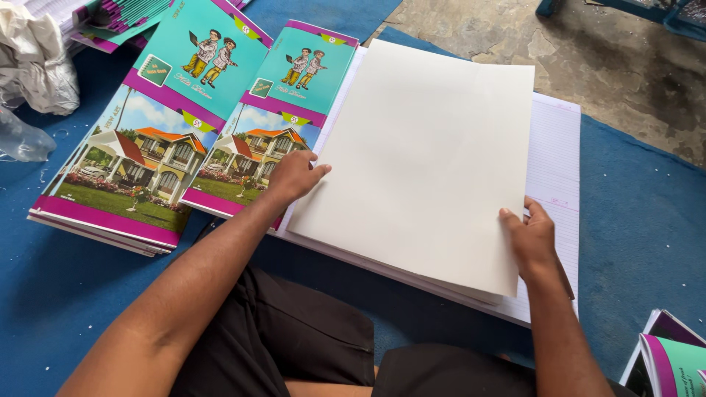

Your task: The person sits on the floor and repeatedly folds a printed cover sheet over a stack of lined pages, then uses a small wooden block to press and crease the spine fold. The person handles multiple book units one at a time, repeating the fold-and-crease sequence.

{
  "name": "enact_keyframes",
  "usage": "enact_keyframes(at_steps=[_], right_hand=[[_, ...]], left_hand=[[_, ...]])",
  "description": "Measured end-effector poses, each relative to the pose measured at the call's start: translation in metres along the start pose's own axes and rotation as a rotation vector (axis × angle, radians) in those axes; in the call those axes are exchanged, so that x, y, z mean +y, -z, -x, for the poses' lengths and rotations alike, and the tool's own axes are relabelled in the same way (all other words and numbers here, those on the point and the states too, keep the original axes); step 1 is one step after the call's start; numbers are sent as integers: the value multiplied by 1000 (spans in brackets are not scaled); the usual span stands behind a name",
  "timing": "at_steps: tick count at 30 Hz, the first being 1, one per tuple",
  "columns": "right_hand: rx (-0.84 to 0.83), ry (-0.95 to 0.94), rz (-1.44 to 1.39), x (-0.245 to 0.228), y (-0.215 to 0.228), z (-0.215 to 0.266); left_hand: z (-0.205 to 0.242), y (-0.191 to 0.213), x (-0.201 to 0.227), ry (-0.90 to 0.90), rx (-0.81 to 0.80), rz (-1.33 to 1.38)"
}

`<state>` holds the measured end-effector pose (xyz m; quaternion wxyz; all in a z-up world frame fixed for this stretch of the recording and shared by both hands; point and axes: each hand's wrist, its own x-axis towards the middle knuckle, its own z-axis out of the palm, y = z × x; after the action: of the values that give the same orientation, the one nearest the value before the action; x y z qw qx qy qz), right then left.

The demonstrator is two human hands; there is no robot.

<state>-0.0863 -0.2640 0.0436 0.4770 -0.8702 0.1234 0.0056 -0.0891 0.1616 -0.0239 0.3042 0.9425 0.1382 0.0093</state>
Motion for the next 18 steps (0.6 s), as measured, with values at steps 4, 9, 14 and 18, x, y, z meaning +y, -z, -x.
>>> enact_keyframes(at_steps=[4,9,14,18], right_hand=[[-52,-60,-280,-8,13,1],[-43,-149,-298,-12,21,2],[-44,-178,-244,-15,32,5],[-4,-140,-85,-19,43,10]], left_hand=[[-4,6,10,44,36,29],[-14,5,25,153,67,159],[-24,-8,23,126,92,225],[-27,-22,23,101,60,247]])
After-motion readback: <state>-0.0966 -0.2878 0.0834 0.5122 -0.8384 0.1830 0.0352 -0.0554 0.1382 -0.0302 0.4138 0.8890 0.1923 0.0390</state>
